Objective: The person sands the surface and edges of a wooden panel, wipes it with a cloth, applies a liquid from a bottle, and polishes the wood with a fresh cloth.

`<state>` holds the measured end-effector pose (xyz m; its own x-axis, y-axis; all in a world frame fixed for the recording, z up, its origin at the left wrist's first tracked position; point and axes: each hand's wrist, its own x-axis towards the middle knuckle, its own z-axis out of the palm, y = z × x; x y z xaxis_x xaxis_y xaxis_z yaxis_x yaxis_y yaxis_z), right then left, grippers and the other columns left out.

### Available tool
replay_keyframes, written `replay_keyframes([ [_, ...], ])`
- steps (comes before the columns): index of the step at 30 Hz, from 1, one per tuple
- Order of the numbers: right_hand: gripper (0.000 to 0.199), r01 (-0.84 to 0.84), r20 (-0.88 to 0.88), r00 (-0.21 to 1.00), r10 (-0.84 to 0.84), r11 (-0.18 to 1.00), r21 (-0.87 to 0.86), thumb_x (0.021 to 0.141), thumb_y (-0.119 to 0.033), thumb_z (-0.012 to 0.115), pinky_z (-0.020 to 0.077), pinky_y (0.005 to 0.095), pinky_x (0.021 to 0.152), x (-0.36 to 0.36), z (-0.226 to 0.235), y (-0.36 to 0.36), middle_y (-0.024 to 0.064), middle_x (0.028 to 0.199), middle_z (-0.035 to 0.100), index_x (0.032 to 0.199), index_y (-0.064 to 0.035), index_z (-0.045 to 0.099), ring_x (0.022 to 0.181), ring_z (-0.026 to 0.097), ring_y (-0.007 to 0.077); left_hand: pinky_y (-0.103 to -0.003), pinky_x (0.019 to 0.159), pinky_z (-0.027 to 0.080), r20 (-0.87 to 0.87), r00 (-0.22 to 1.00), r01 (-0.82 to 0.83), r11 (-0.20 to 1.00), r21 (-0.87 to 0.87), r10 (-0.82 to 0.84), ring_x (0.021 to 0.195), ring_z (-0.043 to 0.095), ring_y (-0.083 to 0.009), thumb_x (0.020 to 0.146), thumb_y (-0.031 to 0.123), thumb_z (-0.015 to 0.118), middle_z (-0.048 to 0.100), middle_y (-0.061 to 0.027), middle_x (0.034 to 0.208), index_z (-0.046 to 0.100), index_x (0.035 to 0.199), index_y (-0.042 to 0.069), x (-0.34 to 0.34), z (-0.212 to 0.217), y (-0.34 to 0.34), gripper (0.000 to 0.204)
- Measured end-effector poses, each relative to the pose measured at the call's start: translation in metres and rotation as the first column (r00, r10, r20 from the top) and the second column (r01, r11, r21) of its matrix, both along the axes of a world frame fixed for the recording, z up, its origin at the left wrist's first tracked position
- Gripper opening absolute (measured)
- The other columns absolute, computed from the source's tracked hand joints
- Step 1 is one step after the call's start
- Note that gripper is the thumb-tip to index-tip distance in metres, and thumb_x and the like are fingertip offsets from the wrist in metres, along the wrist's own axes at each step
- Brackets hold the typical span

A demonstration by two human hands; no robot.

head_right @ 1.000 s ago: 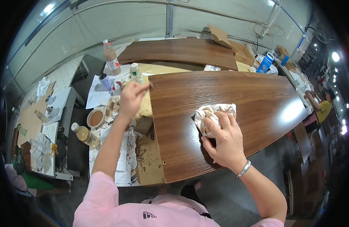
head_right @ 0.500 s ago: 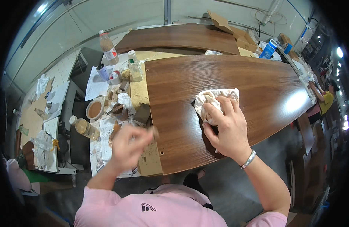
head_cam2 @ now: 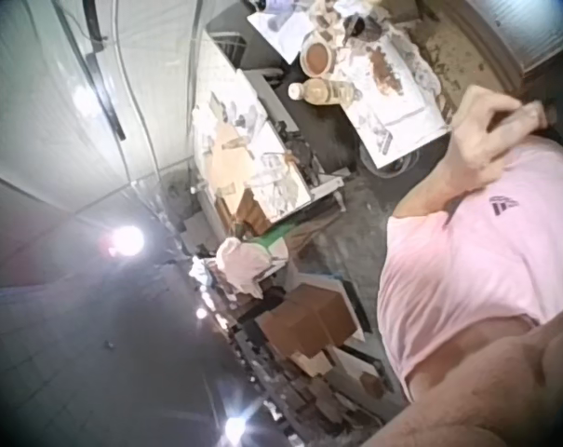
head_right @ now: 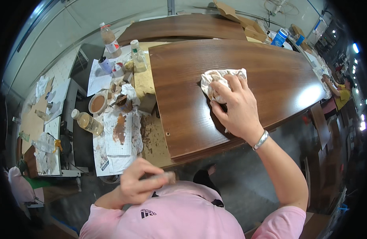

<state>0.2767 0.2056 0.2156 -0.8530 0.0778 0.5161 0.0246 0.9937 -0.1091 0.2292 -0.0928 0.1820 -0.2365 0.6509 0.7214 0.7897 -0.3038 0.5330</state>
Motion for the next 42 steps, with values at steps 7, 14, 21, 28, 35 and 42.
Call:
replay_keyframes([
  [7, 0.037, 0.072, 0.071, 0.995, -0.069, 0.996, -0.042, 0.077, -0.005, 0.065, 0.0494, 0.0416, 0.089, -0.002, 0.016, -0.012, 0.0155, 0.121, 0.058, 0.114, -0.0118, 0.066, 0.110, 0.055, 0.0371, -0.031, 0.061, 0.046, -0.011, 0.997, 0.078, 0.986, -0.148, -0.081, 0.076, 0.056, -0.0226, 0.063, -0.007, 0.071, 0.065, -0.0091, 0.096, 0.073, 0.108, 0.006, 0.005, -0.006, -0.008, 0.046],
  [14, 0.040, -0.457, -0.062, 0.880, 0.471, 0.875, 0.162, 0.078, -0.018, 0.064, 0.0466, 0.0499, 0.097, 0.043, -0.031, -0.099, 0.0099, 0.121, 0.059, 0.118, -0.0173, 0.062, 0.108, 0.059, 0.0335, -0.024, 0.069, 0.045, 0.356, 0.849, -0.418, 0.908, 0.004, 0.390, 0.083, 0.059, -0.0160, 0.080, -0.001, 0.071, 0.064, -0.0139, 0.102, 0.069, 0.108, -0.004, -0.009, -0.010, -0.055, 0.028],
  [21, 0.031, 0.203, -0.371, 0.922, -0.109, 0.953, 0.223, 0.083, 0.004, 0.059, 0.0531, 0.0390, 0.084, 0.115, -0.004, 0.054, 0.0148, 0.107, 0.065, 0.110, -0.0086, 0.066, 0.097, 0.063, 0.0320, -0.023, 0.073, 0.047, 0.335, 0.861, -0.410, 0.912, 0.013, 0.382, 0.089, 0.061, -0.0146, 0.087, 0.003, 0.067, 0.061, -0.0164, 0.115, 0.064, 0.116, -0.007, -0.020, -0.010, -0.053, 0.031],
  [28, 0.040, -0.206, -0.237, 0.958, 0.162, 0.963, -0.175, 0.080, -0.004, 0.069, 0.0387, 0.0429, 0.104, 0.020, 0.016, 0.002, 0.0156, 0.125, 0.059, 0.119, -0.0077, 0.065, 0.121, 0.051, 0.0325, -0.037, 0.079, 0.058, 0.869, 0.413, 0.003, 0.954, 0.300, -0.274, 0.090, 0.069, -0.0247, 0.096, 0.015, 0.058, 0.065, -0.0218, 0.110, 0.054, 0.119, -0.001, -0.039, 0.018, 0.032, 0.028],
  [35, 0.044, -0.458, -0.285, 0.827, 0.485, 0.286, -0.842, 0.086, -0.014, 0.071, 0.0470, 0.0345, 0.096, -0.012, 0.034, -0.040, 0.0133, 0.131, 0.054, 0.125, 0.0024, 0.059, 0.116, 0.054, 0.0213, -0.037, 0.083, 0.060, 0.912, 0.186, 0.145, 0.928, 0.344, -0.367, 0.092, 0.069, -0.0213, 0.099, 0.017, 0.054, 0.067, -0.0155, 0.105, 0.053, 0.113, 0.000, -0.047, 0.023, 0.082, 0.022],
  [42, 0.041, -0.295, -0.336, 0.858, 0.389, -0.163, -0.941, 0.090, -0.005, 0.065, 0.0538, 0.0274, 0.077, 0.005, 0.038, -0.034, 0.0085, 0.113, 0.064, 0.129, 0.0015, 0.054, 0.093, 0.063, 0.0135, -0.035, 0.084, 0.059, 0.936, 0.172, 0.165, 0.946, 0.280, -0.307, 0.094, 0.067, -0.0190, 0.097, 0.012, 0.059, 0.056, -0.0104, 0.120, 0.057, 0.100, -0.001, -0.038, 0.049, 0.112, 0.013],
])
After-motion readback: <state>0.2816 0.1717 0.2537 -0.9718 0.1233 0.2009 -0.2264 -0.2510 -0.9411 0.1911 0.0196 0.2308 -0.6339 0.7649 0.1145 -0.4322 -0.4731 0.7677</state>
